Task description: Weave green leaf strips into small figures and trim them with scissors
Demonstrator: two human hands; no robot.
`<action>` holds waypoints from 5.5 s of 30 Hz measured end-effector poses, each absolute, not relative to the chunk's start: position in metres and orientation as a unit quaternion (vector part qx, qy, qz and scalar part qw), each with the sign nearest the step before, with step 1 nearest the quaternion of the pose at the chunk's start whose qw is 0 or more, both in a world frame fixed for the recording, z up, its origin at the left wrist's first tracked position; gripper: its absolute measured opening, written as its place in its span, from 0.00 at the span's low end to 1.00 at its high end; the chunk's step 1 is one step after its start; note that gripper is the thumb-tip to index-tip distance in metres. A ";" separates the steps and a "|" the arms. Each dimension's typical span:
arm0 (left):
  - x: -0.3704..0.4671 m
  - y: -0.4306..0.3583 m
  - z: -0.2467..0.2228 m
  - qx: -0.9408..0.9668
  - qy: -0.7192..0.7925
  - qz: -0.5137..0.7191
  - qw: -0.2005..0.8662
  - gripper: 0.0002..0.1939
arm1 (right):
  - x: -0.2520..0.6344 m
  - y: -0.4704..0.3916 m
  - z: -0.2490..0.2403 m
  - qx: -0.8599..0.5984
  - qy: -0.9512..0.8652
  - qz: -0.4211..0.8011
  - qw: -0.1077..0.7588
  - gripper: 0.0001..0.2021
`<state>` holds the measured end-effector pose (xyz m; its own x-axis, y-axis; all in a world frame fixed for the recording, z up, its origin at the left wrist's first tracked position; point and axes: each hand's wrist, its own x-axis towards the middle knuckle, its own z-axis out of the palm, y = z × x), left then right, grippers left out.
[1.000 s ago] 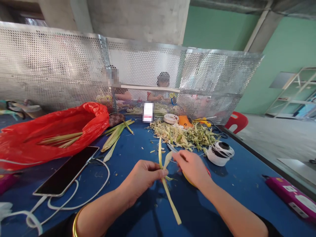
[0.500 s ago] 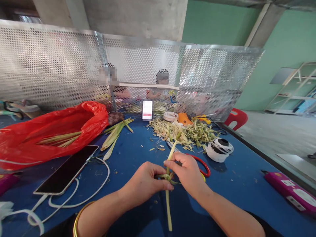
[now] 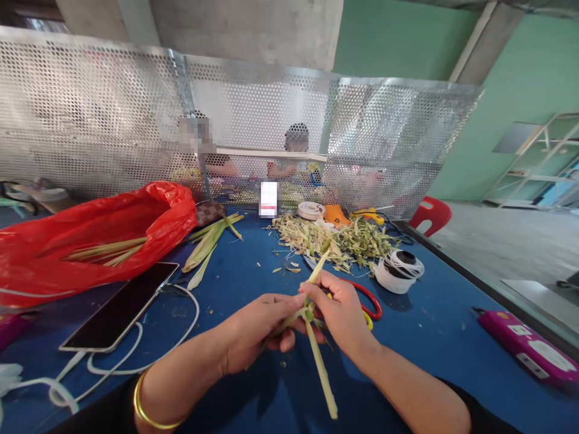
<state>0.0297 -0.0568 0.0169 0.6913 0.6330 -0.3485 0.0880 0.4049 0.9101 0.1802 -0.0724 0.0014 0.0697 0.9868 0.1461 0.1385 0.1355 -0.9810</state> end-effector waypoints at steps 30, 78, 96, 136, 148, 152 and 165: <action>0.035 -0.064 0.010 0.446 0.426 0.210 0.759 0.12 | 0.186 -0.069 0.002 -0.494 -0.659 0.291 0.487 0.08; 0.037 -0.060 0.014 0.376 0.458 0.466 0.657 0.11 | 0.188 -0.075 0.009 -0.465 -0.648 0.397 0.455 0.03; 0.040 -0.063 0.005 0.410 0.488 0.454 0.622 0.12 | 0.177 -0.075 -0.004 -0.504 -0.594 0.401 0.482 0.04; 0.032 -0.057 0.009 0.362 0.410 0.362 0.755 0.11 | 0.201 -0.057 -0.022 -0.431 -0.803 0.009 0.411 0.08; 0.030 -0.057 0.007 0.321 0.343 0.333 0.818 0.04 | 0.205 -0.052 -0.021 -0.393 -0.824 0.038 0.406 0.08; 0.032 -0.059 0.003 0.330 0.366 0.346 0.798 0.03 | 0.201 -0.052 -0.019 -0.399 -0.800 0.110 0.435 0.09; 0.036 -0.059 0.002 0.355 0.409 0.307 0.783 0.08 | 0.194 -0.058 -0.013 -0.451 -0.515 0.497 0.534 0.07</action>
